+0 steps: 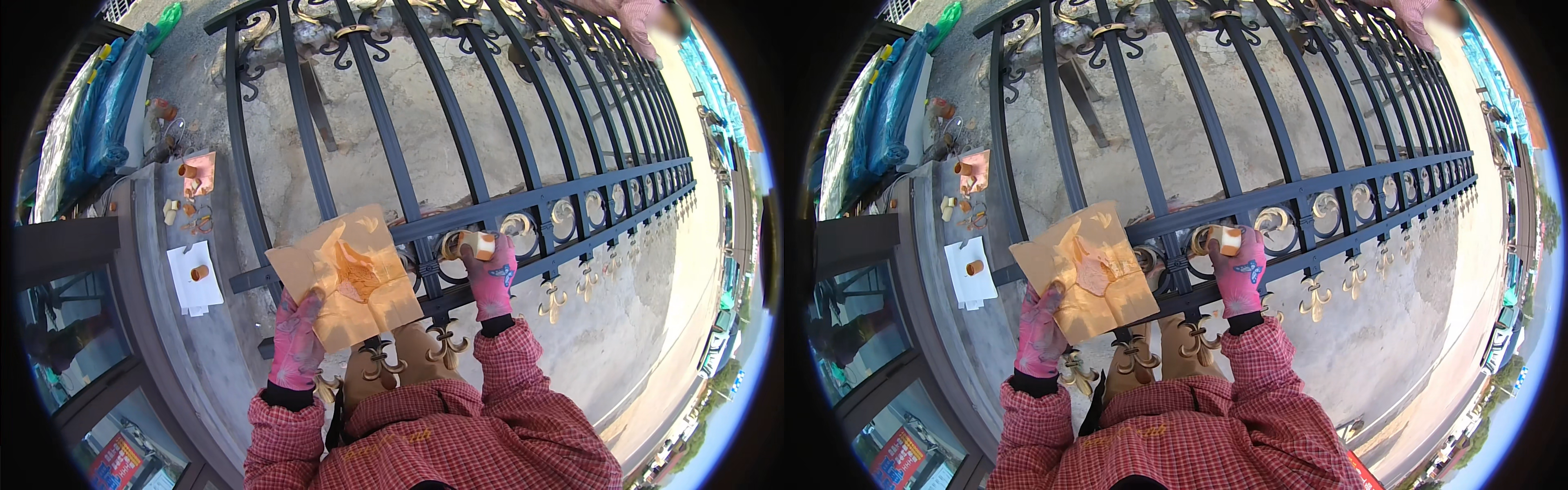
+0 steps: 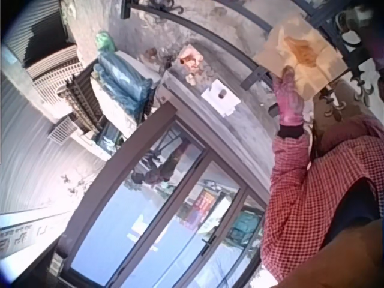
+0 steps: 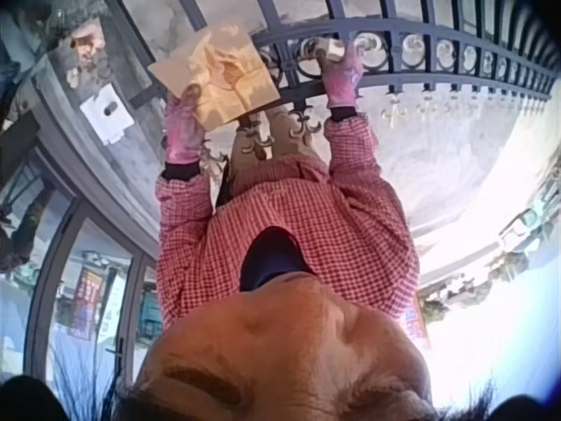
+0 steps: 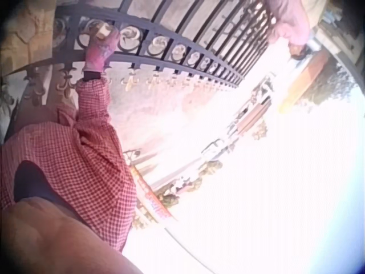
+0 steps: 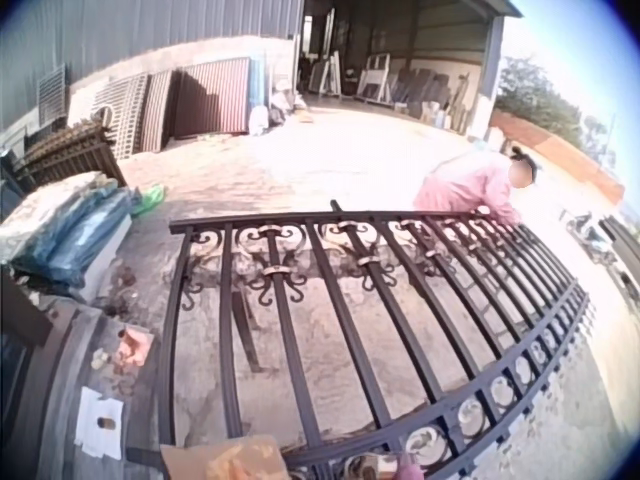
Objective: The person applies gold paint to the ornamental details of a black metal gate using a small brush. They hold a paper palette in the left hand and repeatedly dip the brush to continue painting along the gate's decorative elements.
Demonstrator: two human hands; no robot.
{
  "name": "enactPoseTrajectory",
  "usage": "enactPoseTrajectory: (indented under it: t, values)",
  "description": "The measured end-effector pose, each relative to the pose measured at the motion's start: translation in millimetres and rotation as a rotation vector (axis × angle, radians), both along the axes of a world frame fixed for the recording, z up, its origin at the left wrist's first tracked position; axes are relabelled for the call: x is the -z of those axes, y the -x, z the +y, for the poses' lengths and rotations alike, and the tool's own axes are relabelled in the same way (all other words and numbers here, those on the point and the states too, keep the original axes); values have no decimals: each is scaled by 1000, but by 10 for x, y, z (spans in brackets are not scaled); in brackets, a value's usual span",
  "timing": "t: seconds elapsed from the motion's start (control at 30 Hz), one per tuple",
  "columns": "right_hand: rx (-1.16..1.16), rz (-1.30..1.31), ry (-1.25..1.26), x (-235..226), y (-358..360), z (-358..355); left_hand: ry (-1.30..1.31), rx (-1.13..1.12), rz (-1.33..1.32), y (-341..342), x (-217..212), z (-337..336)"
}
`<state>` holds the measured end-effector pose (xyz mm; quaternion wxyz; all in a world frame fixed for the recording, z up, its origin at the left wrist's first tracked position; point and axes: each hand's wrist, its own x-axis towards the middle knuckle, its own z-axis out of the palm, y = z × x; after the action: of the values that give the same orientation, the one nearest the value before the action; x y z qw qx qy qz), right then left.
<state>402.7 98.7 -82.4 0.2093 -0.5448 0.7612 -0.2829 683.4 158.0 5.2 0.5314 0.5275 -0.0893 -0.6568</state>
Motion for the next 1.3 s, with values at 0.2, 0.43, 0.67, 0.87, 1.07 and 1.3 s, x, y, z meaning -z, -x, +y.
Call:
enactPoseTrajectory:
  t: [0.2, 0.43, 0.67, 0.87, 1.07, 1.3]
  values:
    - [-59, -85, -91, -60, -36, 0, 42, -16, -15, -8, -52, 60]
    - [-206, -68, -58, -183, 21, 75, 37, -56, 5, 17, -53, 141]
    - [-130, -95, -9, -57, 85, 78, 36, -61, 8, 55, -66, 163]
    - [-34, -90, 37, -126, 299, 235, 32, -84, -25, -61, -43, 291]
    - [131, -265, 98, -266, 400, 235, 39, -95, -10, -163, -123, 228]
    - [-4, -438, 85, -602, -323, 416, 32, -40, 18, -627, -72, 409]
